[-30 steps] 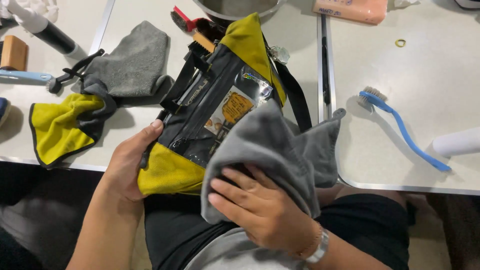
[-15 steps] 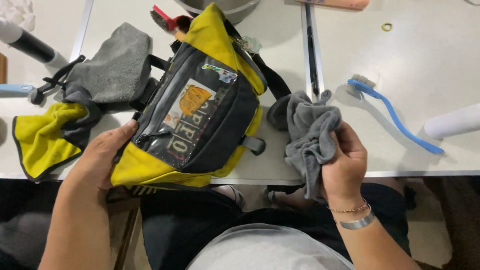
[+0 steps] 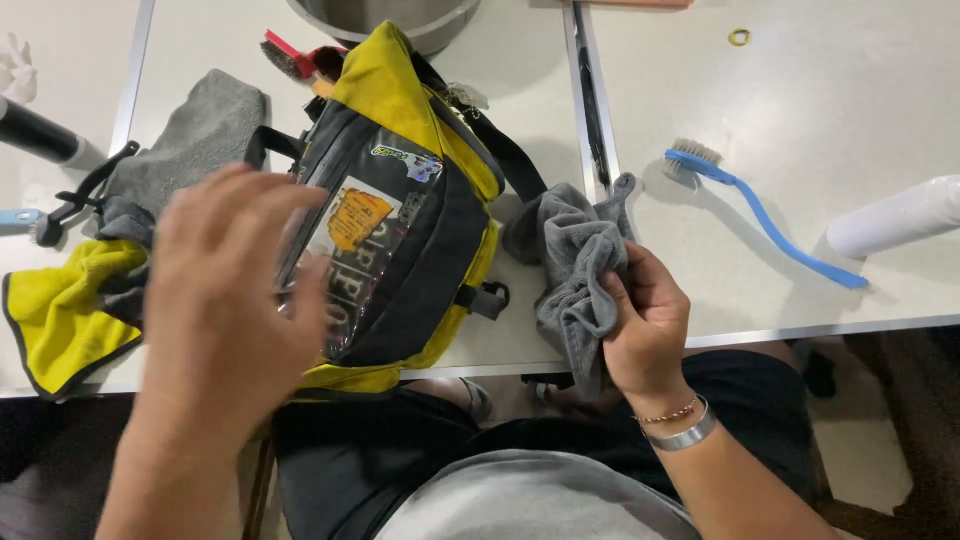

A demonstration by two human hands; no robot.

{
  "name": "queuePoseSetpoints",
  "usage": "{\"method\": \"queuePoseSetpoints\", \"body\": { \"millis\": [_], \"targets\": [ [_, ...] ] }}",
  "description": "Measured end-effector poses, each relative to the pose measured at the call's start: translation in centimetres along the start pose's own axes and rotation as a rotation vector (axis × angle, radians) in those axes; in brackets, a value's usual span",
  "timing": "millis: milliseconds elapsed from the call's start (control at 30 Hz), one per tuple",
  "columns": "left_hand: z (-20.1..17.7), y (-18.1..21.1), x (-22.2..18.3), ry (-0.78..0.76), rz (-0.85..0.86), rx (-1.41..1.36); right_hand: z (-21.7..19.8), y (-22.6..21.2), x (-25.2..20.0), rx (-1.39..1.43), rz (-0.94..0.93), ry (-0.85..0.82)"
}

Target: Cleaning a yellow and black bag using a toothbrush, cleaning foam, and a microfiber cloth.

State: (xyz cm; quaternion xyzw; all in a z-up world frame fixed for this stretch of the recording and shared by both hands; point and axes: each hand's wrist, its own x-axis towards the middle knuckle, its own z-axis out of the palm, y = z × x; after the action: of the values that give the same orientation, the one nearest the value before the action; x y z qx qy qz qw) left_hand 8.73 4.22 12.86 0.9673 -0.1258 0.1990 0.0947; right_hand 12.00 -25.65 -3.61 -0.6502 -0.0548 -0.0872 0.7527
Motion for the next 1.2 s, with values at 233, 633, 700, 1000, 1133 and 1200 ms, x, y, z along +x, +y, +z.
{"method": "queuePoseSetpoints", "body": {
  "millis": [233,633,700,1000,1133,1200],
  "targets": [
    [6.8,4.3,1.4,-0.146,0.419,0.296,-0.2,-0.7,-0.3,-0.099,-0.063,-0.051],
    [4.4,-0.6,1.4,-0.129,-0.171,-1.084,-0.4,-1.7,0.3,-0.109,0.026,-0.047],
    [6.1,0.0,1.0,-0.055,-0.121,-1.244,-0.5,-1.4,0.3,-0.138,0.029,-0.001],
    [5.6,1.5,0.7,0.048,-0.058,-0.664,-2.2,-1.0,-0.1,0.053,0.145,0.097],
    [6.4,0.5,0.3,-0.020,-0.120,-0.680,-1.0,-5.6,-0.1,0.116,-0.098,0.240],
    [6.8,0.1,0.5,-0.083,-0.056,-0.663,-0.5,-8.8,0.3,0.083,0.130,-0.193]
  ]
}}
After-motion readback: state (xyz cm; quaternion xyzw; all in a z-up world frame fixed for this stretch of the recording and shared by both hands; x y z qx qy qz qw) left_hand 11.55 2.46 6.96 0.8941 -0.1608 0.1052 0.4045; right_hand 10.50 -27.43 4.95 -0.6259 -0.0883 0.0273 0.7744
